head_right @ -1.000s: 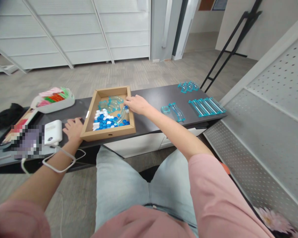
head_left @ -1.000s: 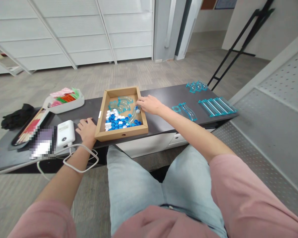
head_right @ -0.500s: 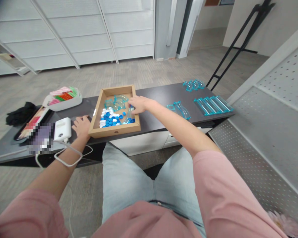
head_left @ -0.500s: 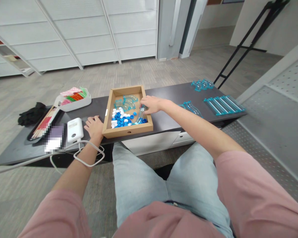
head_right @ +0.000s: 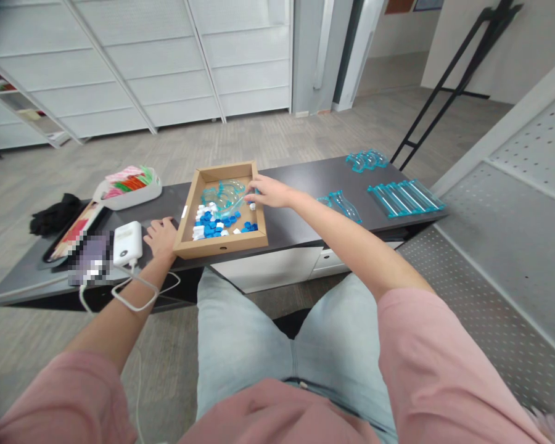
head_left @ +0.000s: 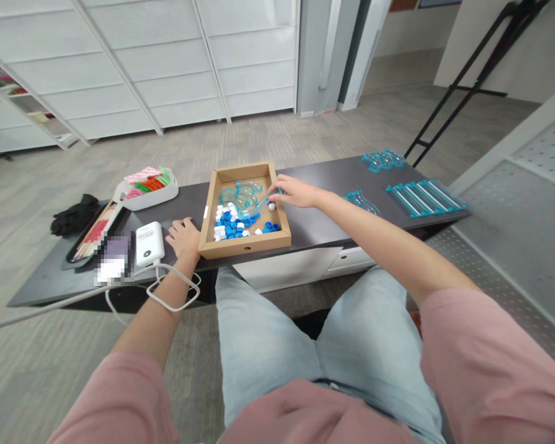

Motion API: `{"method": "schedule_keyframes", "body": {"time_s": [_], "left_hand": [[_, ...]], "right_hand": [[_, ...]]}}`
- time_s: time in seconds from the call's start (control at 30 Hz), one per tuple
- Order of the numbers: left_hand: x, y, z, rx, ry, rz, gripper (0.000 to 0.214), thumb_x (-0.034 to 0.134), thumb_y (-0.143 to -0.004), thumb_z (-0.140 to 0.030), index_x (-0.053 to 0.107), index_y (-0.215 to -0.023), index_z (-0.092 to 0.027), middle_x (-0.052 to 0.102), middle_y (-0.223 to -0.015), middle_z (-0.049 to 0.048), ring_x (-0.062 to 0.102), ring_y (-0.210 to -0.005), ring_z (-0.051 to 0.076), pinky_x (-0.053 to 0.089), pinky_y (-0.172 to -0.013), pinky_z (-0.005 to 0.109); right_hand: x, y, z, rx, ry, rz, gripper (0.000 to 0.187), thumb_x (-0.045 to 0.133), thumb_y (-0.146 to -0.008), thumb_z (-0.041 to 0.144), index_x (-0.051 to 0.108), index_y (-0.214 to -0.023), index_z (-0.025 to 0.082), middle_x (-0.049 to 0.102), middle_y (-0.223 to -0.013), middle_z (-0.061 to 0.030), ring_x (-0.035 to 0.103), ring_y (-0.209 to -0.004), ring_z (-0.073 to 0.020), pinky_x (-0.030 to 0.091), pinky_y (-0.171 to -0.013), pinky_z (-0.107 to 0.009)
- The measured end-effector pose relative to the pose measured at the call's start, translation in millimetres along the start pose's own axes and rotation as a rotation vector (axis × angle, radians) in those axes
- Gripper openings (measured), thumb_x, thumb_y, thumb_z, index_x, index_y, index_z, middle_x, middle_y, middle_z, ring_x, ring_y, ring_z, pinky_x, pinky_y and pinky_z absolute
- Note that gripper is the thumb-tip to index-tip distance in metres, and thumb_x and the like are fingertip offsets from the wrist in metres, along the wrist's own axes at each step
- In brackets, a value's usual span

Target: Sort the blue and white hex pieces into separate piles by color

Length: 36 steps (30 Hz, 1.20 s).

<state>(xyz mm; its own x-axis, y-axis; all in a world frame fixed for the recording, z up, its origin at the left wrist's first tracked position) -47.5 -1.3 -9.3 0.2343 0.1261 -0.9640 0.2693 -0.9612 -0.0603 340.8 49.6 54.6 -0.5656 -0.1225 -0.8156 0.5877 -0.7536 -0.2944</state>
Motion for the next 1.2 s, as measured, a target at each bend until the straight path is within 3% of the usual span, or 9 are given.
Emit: {"method": "schedule_keyframes", "body": {"time_s": [0.1, 0.2, 0.3, 0.4, 0.6, 0.8, 0.9, 1.0, 1.2], "left_hand": [[-0.2, 0.8, -1.4, -0.014, -0.027, 0.007, 0.073, 0.035, -0.114, -0.042, 0.047, -0.184, -0.022, 0.047, -0.177, 0.0323, 0.047, -0.158, 0.055, 0.038, -0.12, 0.068], [-0.7, 1.1, -1.7, -0.025, -0.026, -0.001, 0.068, 0.029, -0.116, -0.034, 0.055, -0.177, -0.017, 0.048, -0.175, 0.0331, 0.048, -0.157, 0.051, 0.037, -0.122, 0.064], [-1.1, 0.4, -0.5, -0.017, -0.016, -0.002, 0.065, 0.032, -0.117, -0.032, 0.057, -0.174, -0.014, 0.048, -0.173, 0.0349, 0.049, -0.156, 0.051, 0.036, -0.121, 0.063], [-1.2, -0.4, 0.9, -0.005, -0.012, 0.001, 0.064, 0.032, -0.116, -0.029, 0.058, -0.172, -0.012, 0.049, -0.172, 0.036, 0.049, -0.154, 0.052, 0.036, -0.118, 0.065], [0.8, -1.5, 0.4, -0.023, -0.023, -0.025, 0.061, 0.036, -0.114, -0.026, 0.058, -0.169, -0.012, 0.049, -0.168, 0.0368, 0.049, -0.154, 0.055, 0.038, -0.114, 0.067], [3.8, -5.6, 1.0, -0.038, -0.049, -0.028, 0.069, 0.019, -0.117, -0.034, 0.06, -0.164, -0.007, 0.047, -0.167, 0.0401, 0.047, -0.156, 0.055, 0.041, -0.114, 0.069], [4.7, -6.9, 0.9, -0.067, -0.056, -0.028, 0.072, 0.013, -0.116, -0.033, 0.061, -0.163, -0.007, 0.048, -0.169, 0.0397, 0.047, -0.158, 0.053, 0.039, -0.118, 0.069], [6.2, -8.6, 1.4, -0.1, -0.061, -0.035, 0.071, 0.013, -0.115, -0.031, 0.062, -0.163, -0.013, 0.05, -0.172, 0.036, 0.046, -0.162, 0.051, 0.038, -0.121, 0.069], [10.2, -14.1, 4.3, -0.108, -0.09, -0.035, 0.077, 0.009, -0.113, -0.032, 0.062, -0.163, -0.009, 0.05, -0.17, 0.0386, 0.048, -0.159, 0.053, 0.041, -0.119, 0.071]], "right_hand": [[-1.2, 7.8, 5.7, 0.238, -0.245, -0.099, 0.043, 0.069, -0.115, 0.059, 0.081, -0.106, 0.019, 0.083, -0.105, -0.0085, 0.074, -0.093, -0.0228, 0.06, -0.093, -0.036], [0.4, 20.7, 15.1, 0.443, -0.631, -0.166, 0.048, 0.066, -0.118, 0.064, 0.075, -0.104, 0.019, 0.082, -0.093, -0.0059, 0.07, -0.07, -0.016, 0.06, -0.073, -0.029], [-1.1, 39.1, 25.5, 0.514, -0.896, -0.215, 0.042, 0.067, -0.12, 0.06, 0.073, -0.106, 0.02, 0.082, -0.09, -0.0052, 0.073, -0.067, -0.0142, 0.061, -0.067, -0.025], [-6.8, 62.7, 31.5, 0.527, -0.973, -0.231, 0.031, 0.072, -0.119, 0.051, 0.073, -0.11, 0.022, 0.084, -0.092, -0.0043, 0.079, -0.072, -0.0149, 0.063, -0.068, -0.024], [-26.3, 120.1, 18.5, 0.544, -0.848, -0.342, 0.023, 0.086, -0.106, 0.04, 0.073, -0.109, 0.022, 0.084, -0.099, -0.002, 0.079, -0.069, -0.0134, 0.065, -0.068, -0.026], [-60.2, 201.0, -15.8, 0.602, -0.624, -0.709, 0.026, 0.087, -0.098, 0.045, 0.078, -0.11, 0.024, 0.076, -0.092, 0.0021, 0.063, -0.064, -0.0103, 0.054, -0.059, -0.022], [-79.7, 244.5, -30.3, 0.639, -0.53, -0.854, 0.027, 0.086, -0.094, 0.045, 0.078, -0.112, 0.026, 0.078, -0.097, 0.0006, 0.067, -0.075, -0.0136, 0.055, -0.063, -0.023], [-101.8, 279.7, -39.3, 0.683, -0.37, -0.896, 0.029, 0.087, -0.092, 0.047, 0.078, -0.111, 0.027, 0.078, -0.099, -0.0003, 0.07, -0.079, -0.0166, 0.06, -0.069, -0.027], [-151.3, 315.1, -54.1, 0.658, -0.15, -1.034, 0.035, 0.089, -0.094, 0.057, 0.072, -0.104, 0.028, 0.072, -0.097, -0.0012, 0.074, -0.091, -0.0211, 0.066, -0.084, -0.035]]}}
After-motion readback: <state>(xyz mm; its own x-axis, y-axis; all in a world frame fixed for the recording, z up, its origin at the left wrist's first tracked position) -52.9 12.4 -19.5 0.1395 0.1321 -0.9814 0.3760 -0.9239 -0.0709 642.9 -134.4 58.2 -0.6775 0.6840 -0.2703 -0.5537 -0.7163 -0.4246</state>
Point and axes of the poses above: each hand's wrist, its own y-axis away from the middle knuckle, its own x-axis out of the palm, z = x × y, the point moved 2 cm from there along -y, towards the middle knuckle
